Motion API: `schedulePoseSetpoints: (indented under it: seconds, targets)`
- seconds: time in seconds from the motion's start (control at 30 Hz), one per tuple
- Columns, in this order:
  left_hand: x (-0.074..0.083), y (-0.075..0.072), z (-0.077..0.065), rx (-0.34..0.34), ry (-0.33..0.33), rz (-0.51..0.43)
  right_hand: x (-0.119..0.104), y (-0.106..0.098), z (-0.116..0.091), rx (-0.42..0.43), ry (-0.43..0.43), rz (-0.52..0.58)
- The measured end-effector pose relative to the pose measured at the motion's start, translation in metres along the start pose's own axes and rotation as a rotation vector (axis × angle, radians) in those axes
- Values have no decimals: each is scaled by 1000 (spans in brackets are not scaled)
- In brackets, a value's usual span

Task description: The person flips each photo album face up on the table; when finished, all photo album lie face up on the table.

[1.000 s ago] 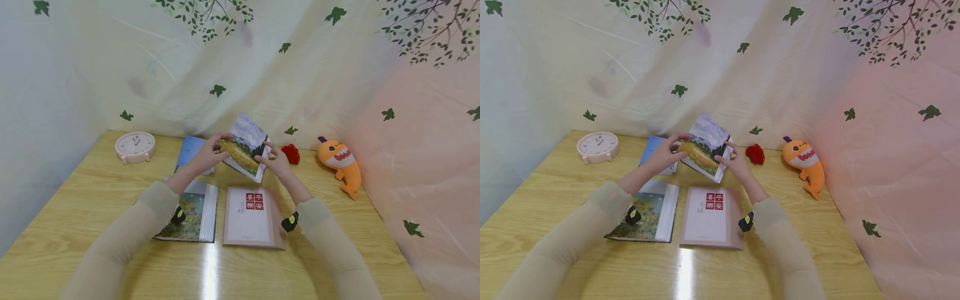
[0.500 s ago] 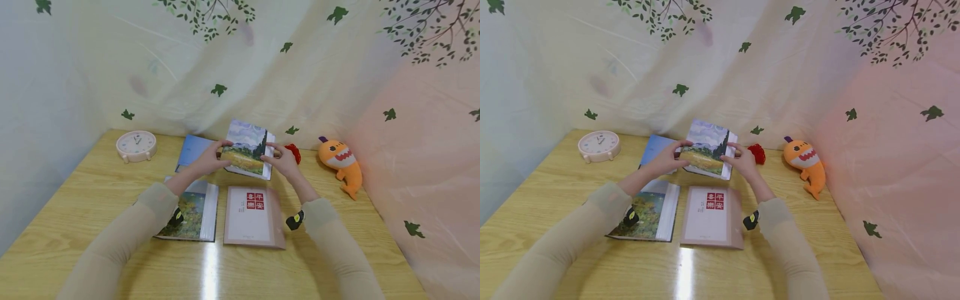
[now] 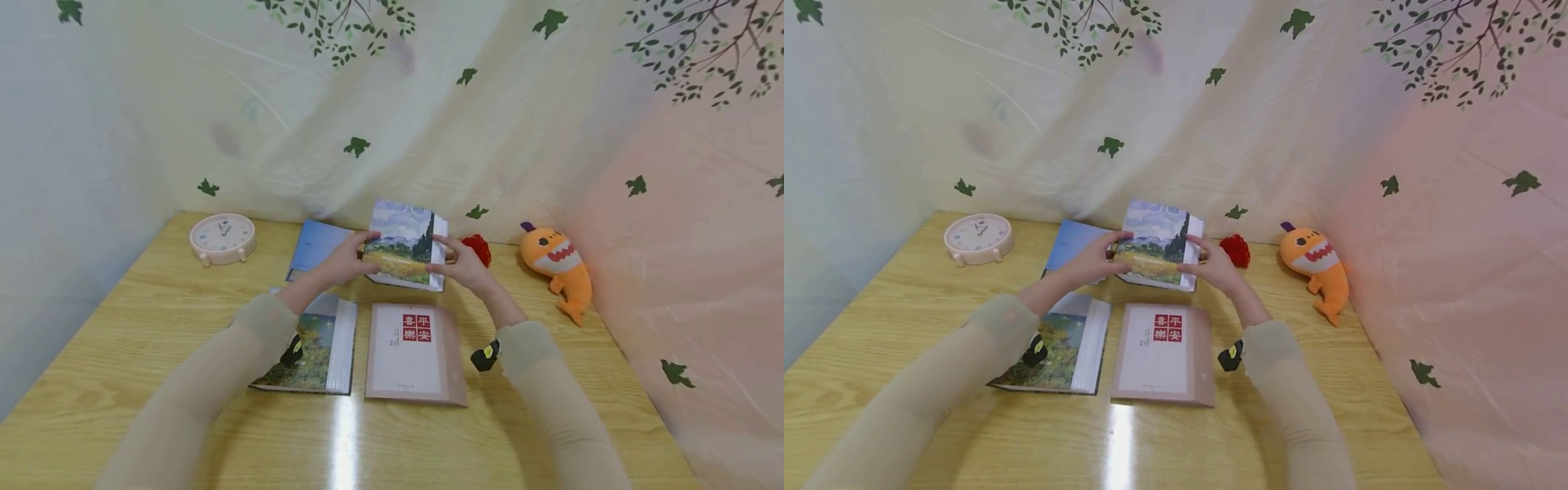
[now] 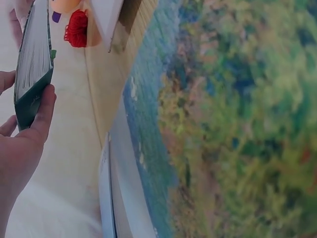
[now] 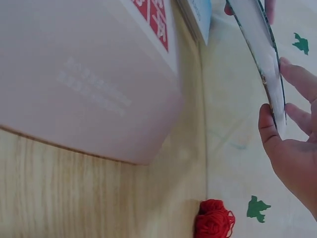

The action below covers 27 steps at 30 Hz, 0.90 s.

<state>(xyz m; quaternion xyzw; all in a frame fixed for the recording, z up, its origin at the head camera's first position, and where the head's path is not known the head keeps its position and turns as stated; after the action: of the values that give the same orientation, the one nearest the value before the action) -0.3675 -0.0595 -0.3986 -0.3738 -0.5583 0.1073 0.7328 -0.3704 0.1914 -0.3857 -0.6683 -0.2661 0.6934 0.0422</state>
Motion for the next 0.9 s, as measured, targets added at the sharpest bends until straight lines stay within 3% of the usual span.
schedulePoseSetpoints:
  seconds: [0.2, 0.5, 0.9]
  targets:
    - [-7, 5, 5, -26, -7, 45, 16, 5, 9, 21, -26, 28]
    - [-16, 10, 10, -50, -9, 92, 34, 9, 17, 45, 16, 71]
    - [-23, 21, 17, -135, -31, 180, 51, 15, 25, -64, 8, 38]
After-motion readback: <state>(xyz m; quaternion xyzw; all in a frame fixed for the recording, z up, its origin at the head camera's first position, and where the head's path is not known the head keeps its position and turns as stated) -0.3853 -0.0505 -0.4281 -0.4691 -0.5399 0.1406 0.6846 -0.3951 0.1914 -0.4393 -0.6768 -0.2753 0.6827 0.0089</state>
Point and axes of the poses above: each hand's wrist, its own z-axis towards the middle knuckle, its own y-axis out of the palm, x = y × z, the point moved 4 cm from there along z, towards the middle knuckle, and after that the axes turned 13 degrees about z, right-handed, at the moved point
